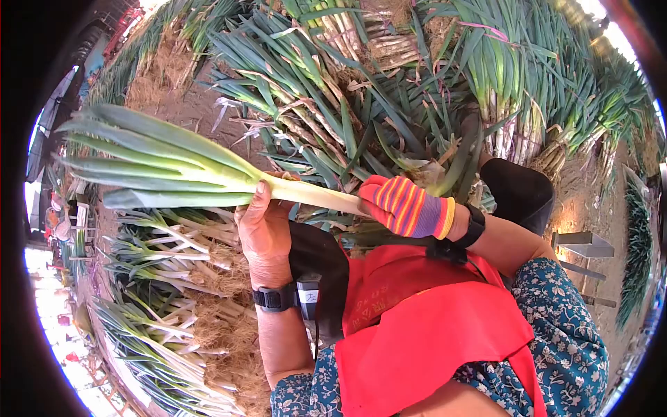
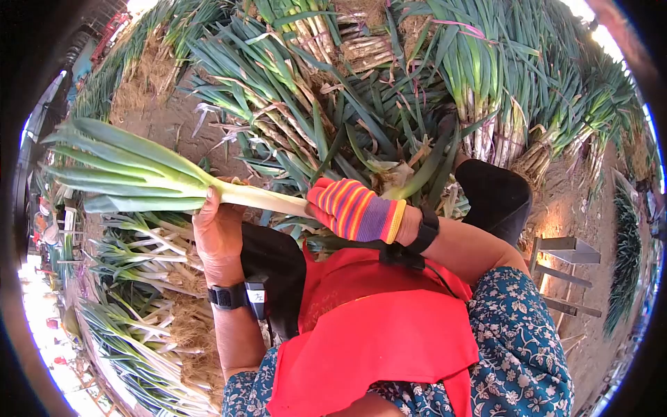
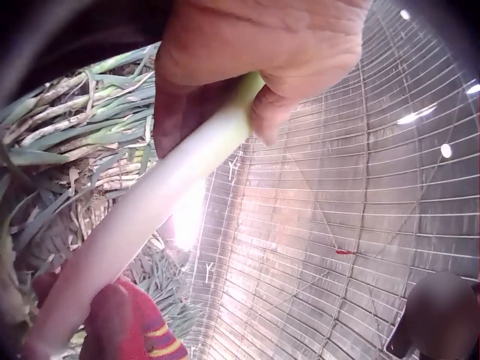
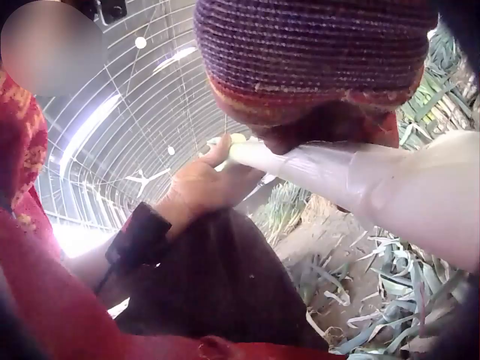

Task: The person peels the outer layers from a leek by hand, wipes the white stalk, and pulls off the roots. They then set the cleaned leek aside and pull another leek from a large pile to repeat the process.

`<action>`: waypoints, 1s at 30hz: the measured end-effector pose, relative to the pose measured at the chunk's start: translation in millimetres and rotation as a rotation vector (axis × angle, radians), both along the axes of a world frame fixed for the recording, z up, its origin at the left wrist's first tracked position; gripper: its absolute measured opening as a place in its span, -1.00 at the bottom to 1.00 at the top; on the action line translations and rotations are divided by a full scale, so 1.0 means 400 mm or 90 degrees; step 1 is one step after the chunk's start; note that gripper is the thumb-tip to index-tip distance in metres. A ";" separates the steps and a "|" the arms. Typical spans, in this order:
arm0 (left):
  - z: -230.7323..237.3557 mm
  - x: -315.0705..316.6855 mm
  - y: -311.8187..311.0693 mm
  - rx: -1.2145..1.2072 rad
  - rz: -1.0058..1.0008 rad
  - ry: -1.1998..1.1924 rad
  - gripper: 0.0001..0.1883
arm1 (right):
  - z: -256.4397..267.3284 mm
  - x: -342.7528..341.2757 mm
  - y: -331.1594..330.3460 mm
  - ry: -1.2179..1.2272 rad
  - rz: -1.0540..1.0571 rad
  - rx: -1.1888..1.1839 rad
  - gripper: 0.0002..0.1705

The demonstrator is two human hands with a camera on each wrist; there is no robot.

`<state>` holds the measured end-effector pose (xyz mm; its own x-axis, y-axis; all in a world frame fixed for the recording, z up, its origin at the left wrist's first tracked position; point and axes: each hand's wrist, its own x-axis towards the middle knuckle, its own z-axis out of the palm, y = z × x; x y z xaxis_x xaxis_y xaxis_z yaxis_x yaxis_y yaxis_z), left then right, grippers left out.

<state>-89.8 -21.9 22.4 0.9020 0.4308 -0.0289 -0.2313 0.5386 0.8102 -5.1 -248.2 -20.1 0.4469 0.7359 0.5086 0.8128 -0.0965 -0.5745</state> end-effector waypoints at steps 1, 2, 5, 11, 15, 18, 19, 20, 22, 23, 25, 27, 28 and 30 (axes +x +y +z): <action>0.006 0.000 -0.008 -0.002 0.002 0.001 -0.67 | -0.008 -0.006 -0.006 -0.007 0.002 -0.031 -0.78; 0.011 0.001 -0.014 0.003 -0.001 0.001 -0.67 | -0.021 -0.010 -0.008 -0.006 0.004 -0.032 -0.78; 0.012 0.002 -0.019 0.007 0.002 0.008 -0.66 | -0.038 -0.020 -0.006 0.011 -0.016 -0.052 -0.78; 0.006 -0.007 -0.015 0.014 -0.078 -0.041 -0.64 | 0.007 -0.010 -0.016 0.059 0.037 -0.116 -0.85; 0.013 -0.013 -0.024 -0.048 -0.115 -0.110 -0.66 | -0.072 0.032 -0.021 0.455 0.007 -0.277 -0.78; 0.003 -0.024 0.000 -0.124 -0.147 -0.174 -0.64 | -0.142 0.061 -0.067 0.165 -0.092 -0.486 -0.72; 0.000 -0.028 0.010 -0.107 -0.110 -0.153 -0.64 | -0.167 0.072 -0.103 0.130 -0.132 -0.491 -0.73; -0.004 -0.031 0.018 -0.098 -0.097 -0.156 -0.65 | -0.189 0.084 -0.146 0.093 -0.168 -0.495 -0.74; -0.011 -0.041 0.046 -0.081 -0.060 -0.159 -0.67 | -0.256 0.132 -0.266 -0.033 -0.128 -0.594 -0.77; -0.015 -0.052 0.061 -0.075 -0.038 -0.158 -0.68 | -0.285 0.144 -0.332 -0.031 -0.146 -0.673 -0.81; -0.014 -0.070 0.087 -0.091 -0.003 -0.148 -0.70 | -0.304 0.165 -0.452 0.008 -0.230 -0.825 -0.86; -0.024 -0.084 0.107 -0.095 0.028 -0.132 -0.70 | -0.281 0.182 -0.472 0.048 -0.294 -0.895 -0.87; -0.027 -0.090 0.115 -0.094 0.024 -0.128 -0.70 | -0.274 0.195 -0.478 0.020 -0.320 -0.843 -0.84; -0.029 -0.085 0.119 -0.067 0.057 -0.125 -0.69 | -0.197 0.190 -0.425 0.035 -0.367 -0.567 -0.75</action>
<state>-123.7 25.6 11.0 0.8530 0.5134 0.0942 -0.4293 0.5875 0.6859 71.1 -418.3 -98.8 0.8529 0.5024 -0.1418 0.4849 -0.8631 -0.1413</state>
